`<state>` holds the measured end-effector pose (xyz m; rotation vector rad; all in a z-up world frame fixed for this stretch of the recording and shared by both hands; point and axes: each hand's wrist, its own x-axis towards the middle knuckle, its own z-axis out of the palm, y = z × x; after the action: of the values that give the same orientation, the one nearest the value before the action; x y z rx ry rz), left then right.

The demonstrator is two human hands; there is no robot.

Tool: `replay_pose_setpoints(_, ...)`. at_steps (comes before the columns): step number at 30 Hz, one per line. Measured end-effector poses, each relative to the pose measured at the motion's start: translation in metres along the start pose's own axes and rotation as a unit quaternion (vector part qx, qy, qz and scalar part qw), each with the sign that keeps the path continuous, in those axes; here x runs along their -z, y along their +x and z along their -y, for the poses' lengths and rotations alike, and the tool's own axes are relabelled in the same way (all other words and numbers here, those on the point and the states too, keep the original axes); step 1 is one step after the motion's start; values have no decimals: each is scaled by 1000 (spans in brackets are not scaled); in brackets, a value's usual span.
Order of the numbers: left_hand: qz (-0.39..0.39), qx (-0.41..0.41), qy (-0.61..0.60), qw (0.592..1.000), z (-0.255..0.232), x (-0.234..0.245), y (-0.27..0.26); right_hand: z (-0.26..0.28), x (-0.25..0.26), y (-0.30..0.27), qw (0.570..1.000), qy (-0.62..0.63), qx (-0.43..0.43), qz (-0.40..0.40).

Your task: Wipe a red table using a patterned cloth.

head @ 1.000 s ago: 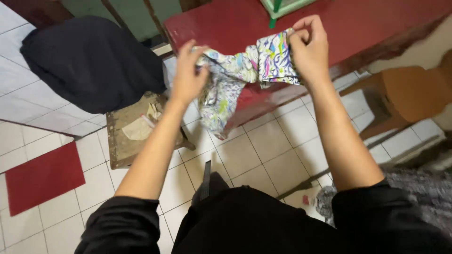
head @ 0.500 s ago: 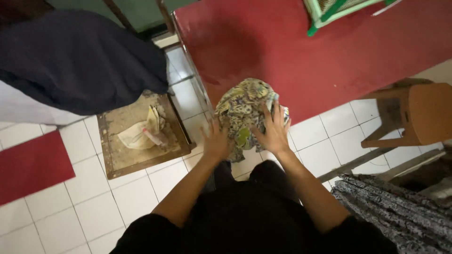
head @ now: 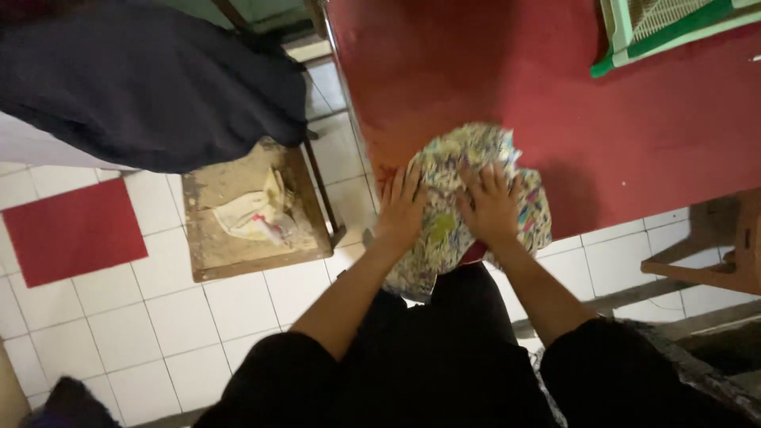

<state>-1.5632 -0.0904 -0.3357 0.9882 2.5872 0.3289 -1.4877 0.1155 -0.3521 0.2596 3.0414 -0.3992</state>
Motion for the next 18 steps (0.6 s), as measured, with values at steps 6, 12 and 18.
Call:
replay_pose_setpoints(6,-104,-12,11,994,-20,18,67,-46,11,67,992,56,29,-111)
replay_pose_setpoints(12,-166,-39,-168,971,-8,-8,26,-42,3,16,991,95,60,-69)
replay_pose_setpoints(18,-35,-112,-119,986,-58,2,-14,-153,9,-8,987,97,131,-2)
